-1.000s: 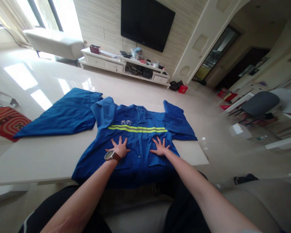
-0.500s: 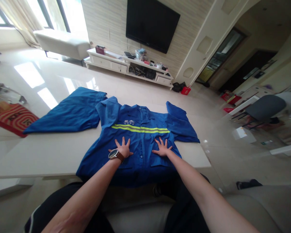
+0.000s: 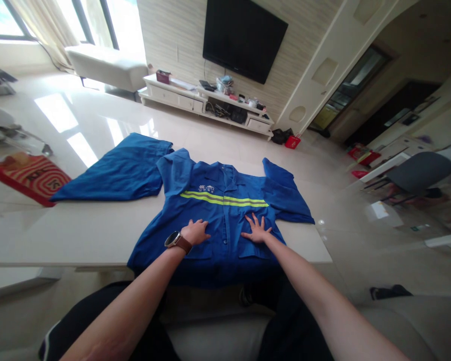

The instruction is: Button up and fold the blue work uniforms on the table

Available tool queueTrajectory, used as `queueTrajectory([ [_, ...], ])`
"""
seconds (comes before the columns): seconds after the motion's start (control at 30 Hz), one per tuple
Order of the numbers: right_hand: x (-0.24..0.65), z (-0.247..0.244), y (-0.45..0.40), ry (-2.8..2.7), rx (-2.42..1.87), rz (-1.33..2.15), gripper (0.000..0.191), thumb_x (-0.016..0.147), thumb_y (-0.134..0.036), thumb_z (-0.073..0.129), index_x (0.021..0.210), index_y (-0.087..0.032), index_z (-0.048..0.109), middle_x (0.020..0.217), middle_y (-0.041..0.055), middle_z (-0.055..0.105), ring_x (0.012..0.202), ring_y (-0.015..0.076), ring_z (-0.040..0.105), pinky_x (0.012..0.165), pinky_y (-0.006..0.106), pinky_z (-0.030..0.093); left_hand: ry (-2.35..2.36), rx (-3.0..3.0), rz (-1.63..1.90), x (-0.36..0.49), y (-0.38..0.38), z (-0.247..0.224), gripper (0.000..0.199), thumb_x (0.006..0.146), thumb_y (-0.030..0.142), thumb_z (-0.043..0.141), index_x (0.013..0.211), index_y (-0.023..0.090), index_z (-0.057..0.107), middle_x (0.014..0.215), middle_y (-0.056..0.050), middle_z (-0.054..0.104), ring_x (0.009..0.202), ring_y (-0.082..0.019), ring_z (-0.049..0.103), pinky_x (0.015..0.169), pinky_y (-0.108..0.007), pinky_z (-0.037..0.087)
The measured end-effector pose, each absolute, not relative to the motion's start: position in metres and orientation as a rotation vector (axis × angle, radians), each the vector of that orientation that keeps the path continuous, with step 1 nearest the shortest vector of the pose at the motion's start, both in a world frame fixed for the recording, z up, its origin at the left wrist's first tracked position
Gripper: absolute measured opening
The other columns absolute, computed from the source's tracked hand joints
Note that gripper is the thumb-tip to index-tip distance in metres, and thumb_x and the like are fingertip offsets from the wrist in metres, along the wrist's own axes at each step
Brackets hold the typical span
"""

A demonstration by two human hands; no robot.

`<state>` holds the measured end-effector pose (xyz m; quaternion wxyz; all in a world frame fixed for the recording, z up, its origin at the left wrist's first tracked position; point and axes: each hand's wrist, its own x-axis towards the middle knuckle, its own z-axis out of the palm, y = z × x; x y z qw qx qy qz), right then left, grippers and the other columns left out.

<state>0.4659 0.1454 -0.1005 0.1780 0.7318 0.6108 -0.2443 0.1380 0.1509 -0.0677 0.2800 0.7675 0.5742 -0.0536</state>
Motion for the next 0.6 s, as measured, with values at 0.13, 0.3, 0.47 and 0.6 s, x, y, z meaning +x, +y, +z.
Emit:
queueTrajectory([
  [0.13,0.463,-0.099,0.141,1.727,2.076,-0.681,0.106,0.081,-0.084,0.052,0.164,-0.051,-0.006,0.172,-0.0091,-0.026,0.154,0.0471,-0.027,0.111,0.085,0.01,1.47,2.083,-0.233,0.139,0.15,-0.062,0.066,0.09,0.046,0.059,0.153,0.025,0.051,0.163,-0.013,0.045,0.147,-0.043,0.042,0.112,-0.051,0.045],
  [0.3,0.459,-0.072,0.155,1.72,2.011,-0.64,0.11,0.075,-0.082,0.059,0.166,-0.047,0.009,0.176,-0.0054,-0.008,0.158,0.049,-0.002,0.113,0.079,0.025,1.537,2.032,-0.248,0.147,0.144,-0.045,0.064,0.089,0.047,0.061,0.15,0.027,0.054,0.16,-0.014,0.048,0.145,-0.049,0.042,0.104,-0.054,0.051],
  [0.47,0.422,-0.03,0.223,1.938,1.883,-0.503,0.08,0.087,-0.066,0.056,0.159,-0.033,0.044,0.162,0.0092,0.044,0.142,0.0394,0.047,0.115,0.053,0.041,1.494,2.022,-0.269,0.158,0.134,-0.027,0.058,0.092,0.044,0.059,0.148,0.025,0.056,0.159,-0.017,0.049,0.145,-0.051,0.041,0.1,-0.056,0.053],
  [0.6,0.357,-0.038,0.286,2.161,1.978,-0.397,0.068,0.098,-0.067,0.035,0.162,-0.044,0.031,0.172,0.0017,0.022,0.152,0.0408,0.031,0.116,0.062,0.038,1.498,1.995,-0.293,0.163,0.128,-0.016,0.058,0.091,0.04,0.062,0.146,0.024,0.057,0.162,-0.02,0.043,0.147,-0.055,0.035,0.099,-0.064,0.051],
])
